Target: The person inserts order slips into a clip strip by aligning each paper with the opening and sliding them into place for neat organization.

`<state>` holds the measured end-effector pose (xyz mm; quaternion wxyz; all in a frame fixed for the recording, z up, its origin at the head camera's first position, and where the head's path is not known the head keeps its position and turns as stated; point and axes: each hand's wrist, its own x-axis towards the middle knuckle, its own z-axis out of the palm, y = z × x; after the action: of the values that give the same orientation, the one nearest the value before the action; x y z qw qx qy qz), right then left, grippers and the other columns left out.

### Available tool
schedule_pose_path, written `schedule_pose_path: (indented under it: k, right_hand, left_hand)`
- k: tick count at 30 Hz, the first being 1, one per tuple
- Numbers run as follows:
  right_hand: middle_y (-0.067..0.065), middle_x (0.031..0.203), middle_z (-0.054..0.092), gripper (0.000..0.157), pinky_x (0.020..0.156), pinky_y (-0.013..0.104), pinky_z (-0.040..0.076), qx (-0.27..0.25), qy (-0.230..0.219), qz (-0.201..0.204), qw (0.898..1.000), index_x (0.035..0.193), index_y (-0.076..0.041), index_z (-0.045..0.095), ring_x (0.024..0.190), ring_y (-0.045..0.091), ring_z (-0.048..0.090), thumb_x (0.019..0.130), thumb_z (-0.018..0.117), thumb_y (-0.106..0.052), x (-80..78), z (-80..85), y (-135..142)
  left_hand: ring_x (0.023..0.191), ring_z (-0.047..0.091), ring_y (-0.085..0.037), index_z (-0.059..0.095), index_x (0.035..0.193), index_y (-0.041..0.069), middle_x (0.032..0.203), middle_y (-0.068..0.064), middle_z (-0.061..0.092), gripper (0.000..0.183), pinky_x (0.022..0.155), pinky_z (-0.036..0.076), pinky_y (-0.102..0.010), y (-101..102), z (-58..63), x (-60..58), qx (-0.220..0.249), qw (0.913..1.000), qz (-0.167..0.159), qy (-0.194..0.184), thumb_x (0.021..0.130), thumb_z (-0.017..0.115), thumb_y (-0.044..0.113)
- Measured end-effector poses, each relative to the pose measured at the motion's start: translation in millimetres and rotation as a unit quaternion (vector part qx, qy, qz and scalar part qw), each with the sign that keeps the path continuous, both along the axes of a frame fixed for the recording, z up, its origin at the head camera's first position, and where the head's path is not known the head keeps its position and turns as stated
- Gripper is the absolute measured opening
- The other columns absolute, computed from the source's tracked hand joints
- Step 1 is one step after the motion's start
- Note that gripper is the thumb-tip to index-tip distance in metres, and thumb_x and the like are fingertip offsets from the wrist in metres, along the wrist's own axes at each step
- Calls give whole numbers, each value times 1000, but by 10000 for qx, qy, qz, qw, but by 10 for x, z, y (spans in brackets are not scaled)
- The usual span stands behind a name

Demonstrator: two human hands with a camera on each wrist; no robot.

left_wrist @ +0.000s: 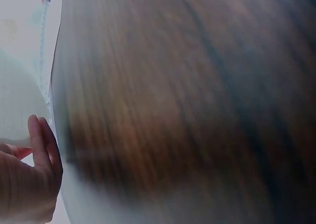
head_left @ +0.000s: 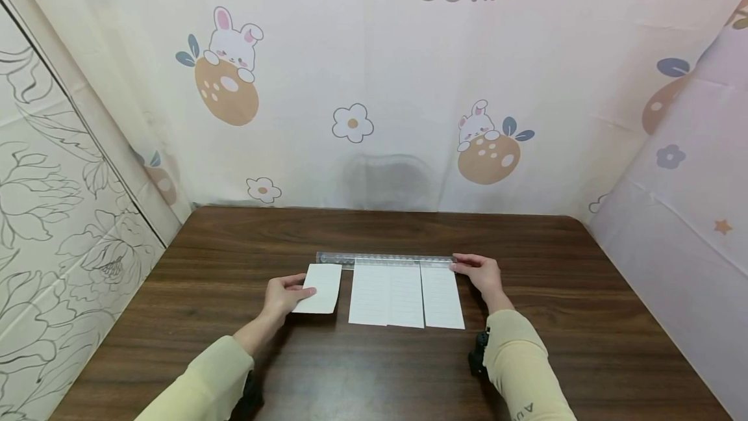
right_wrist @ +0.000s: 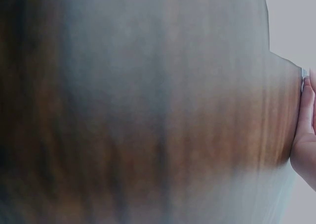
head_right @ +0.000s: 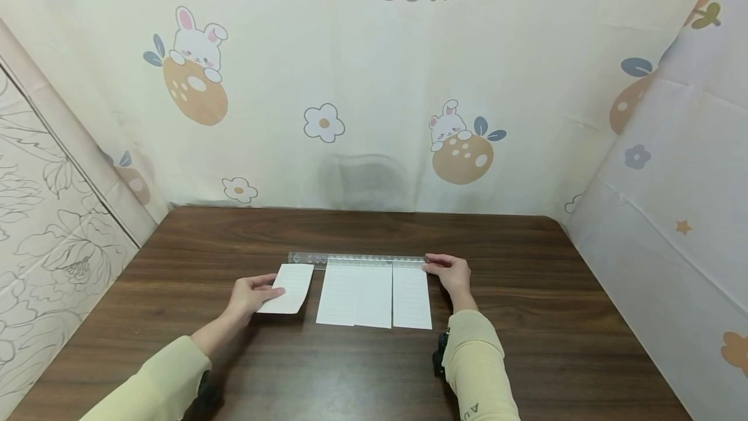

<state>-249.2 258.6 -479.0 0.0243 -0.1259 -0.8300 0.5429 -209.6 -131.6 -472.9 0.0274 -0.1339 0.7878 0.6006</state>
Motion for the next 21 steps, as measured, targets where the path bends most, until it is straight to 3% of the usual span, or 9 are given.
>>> schedule_pose_path:
  k: [15, 21]
  right_hand:
    - [13, 109, 60, 37, 96, 42, 30, 60, 9, -23, 10000, 107, -3, 64, 110, 28, 47, 74, 72, -17, -13, -6, 3]
    - [13, 110, 60, 37, 95, 41, 31, 97, 13, -10, 10000, 107, -3, 64, 111, 27, 46, 74, 72, -17, -19, -17, 6]
  left_hand:
    - [56, 54, -10, 58, 108, -9, 68, -8, 62, 44, 50, 44, -22, 84, -44, -37, 119, 9999, -31, 50, 68, 73, -2]
    - [59, 57, -11, 59, 108, -9, 69, -9, 63, 45, 54, 47, -25, 109, -49, -58, -93, 9999, -34, 119, 67, 75, 1]
